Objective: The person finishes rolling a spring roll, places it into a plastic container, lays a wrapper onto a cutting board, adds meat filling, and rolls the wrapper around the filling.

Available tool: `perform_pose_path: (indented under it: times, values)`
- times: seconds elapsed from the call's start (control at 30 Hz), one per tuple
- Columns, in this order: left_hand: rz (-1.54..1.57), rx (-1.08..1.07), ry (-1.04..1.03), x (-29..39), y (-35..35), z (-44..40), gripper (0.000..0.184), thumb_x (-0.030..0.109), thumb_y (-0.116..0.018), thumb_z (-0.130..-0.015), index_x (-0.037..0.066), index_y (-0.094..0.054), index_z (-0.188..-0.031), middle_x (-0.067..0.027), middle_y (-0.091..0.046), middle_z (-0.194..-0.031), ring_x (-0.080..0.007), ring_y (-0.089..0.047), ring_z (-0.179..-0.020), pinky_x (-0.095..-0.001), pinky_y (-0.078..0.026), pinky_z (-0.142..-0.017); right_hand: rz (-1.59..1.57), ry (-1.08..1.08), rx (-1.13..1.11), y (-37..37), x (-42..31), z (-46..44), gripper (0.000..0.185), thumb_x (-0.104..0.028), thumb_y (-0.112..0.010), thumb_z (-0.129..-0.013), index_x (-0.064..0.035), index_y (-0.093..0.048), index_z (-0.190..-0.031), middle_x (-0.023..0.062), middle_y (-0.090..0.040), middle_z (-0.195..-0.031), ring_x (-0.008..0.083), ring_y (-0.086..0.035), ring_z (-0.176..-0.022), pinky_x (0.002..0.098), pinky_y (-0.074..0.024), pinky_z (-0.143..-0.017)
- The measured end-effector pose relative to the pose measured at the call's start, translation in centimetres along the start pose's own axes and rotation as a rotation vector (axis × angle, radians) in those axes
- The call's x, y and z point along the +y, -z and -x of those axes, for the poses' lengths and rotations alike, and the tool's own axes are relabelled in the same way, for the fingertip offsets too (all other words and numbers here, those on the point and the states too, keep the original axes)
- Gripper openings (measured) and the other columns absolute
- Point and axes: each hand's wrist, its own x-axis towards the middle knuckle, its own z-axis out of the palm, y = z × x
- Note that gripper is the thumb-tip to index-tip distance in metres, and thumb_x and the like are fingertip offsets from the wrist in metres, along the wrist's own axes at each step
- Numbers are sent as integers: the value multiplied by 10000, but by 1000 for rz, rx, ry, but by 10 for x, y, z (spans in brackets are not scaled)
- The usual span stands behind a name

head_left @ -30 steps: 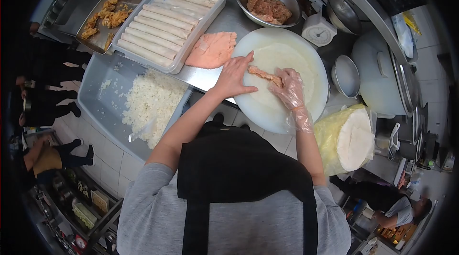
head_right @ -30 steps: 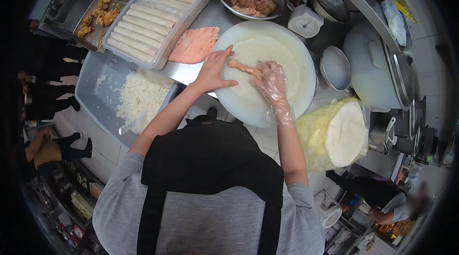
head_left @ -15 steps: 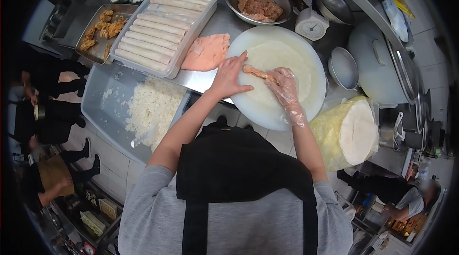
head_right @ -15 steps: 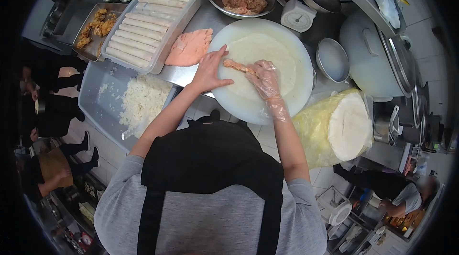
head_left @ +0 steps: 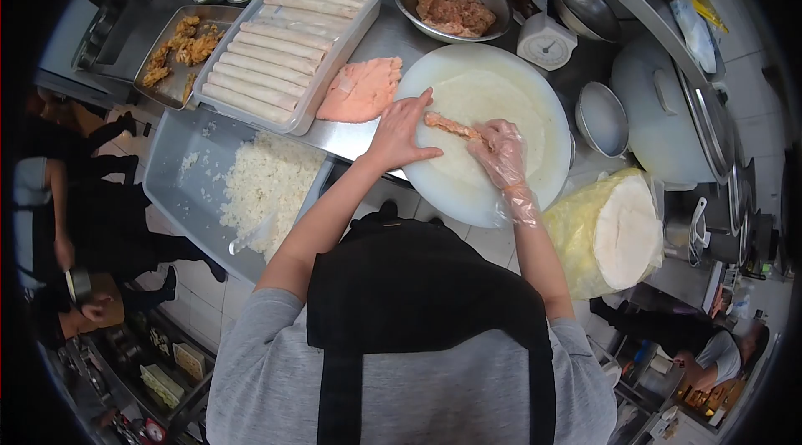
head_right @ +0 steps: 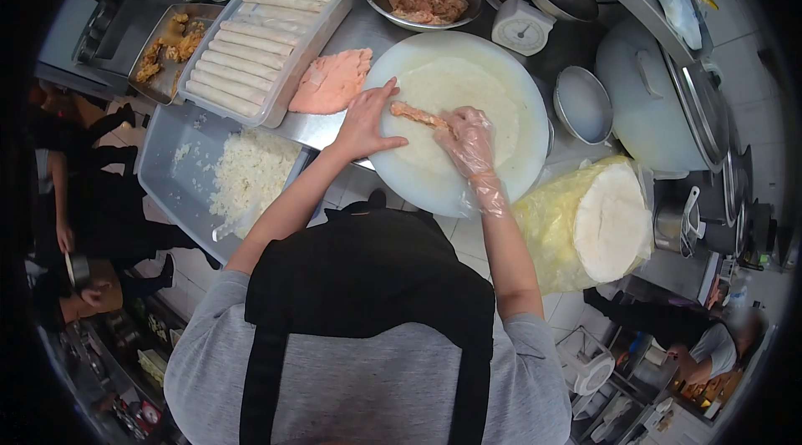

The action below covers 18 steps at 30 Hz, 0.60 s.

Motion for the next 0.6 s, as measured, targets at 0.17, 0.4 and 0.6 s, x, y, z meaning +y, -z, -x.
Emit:
perform_pose_path:
  times: [0.17, 0.4, 0.6]
  values:
    - [-13, -10, 4, 0, 2, -2, 1112, 415, -813, -591, 72, -228, -1473, -95, -505, -1312, -293, -423, -1238, -456, -285, -1052, -197, -72, 15, 4, 4, 3, 411, -217, -772, -669, -56, -700, -1040, 115, -609, -983, 283, -543, -1000, 377, -452, -870]
    - [-7, -9, -5, 0, 1, -1, 1112, 412, -812, -595, 70, -222, -1474, -92, -506, -1313, -291, -421, -1243, -449, -283, -1058, -102, -51, 37, 11, 11, 12, 384, -203, -762, -668, -68, -700, -1022, 111, -606, -994, 283, -544, -991, 389, -440, -887]
    - [-5, -7, -8, 1, 0, -1, 1109, 409, -812, -596, 72, -223, -1473, -92, -510, -1312, -286, -423, -1244, -445, -284, -1057, -114, -45, -11, 5, 6, 5, 313, -192, -722, -731, -67, -700, -1017, 118, -599, -991, 284, -545, -963, 384, -444, -865]
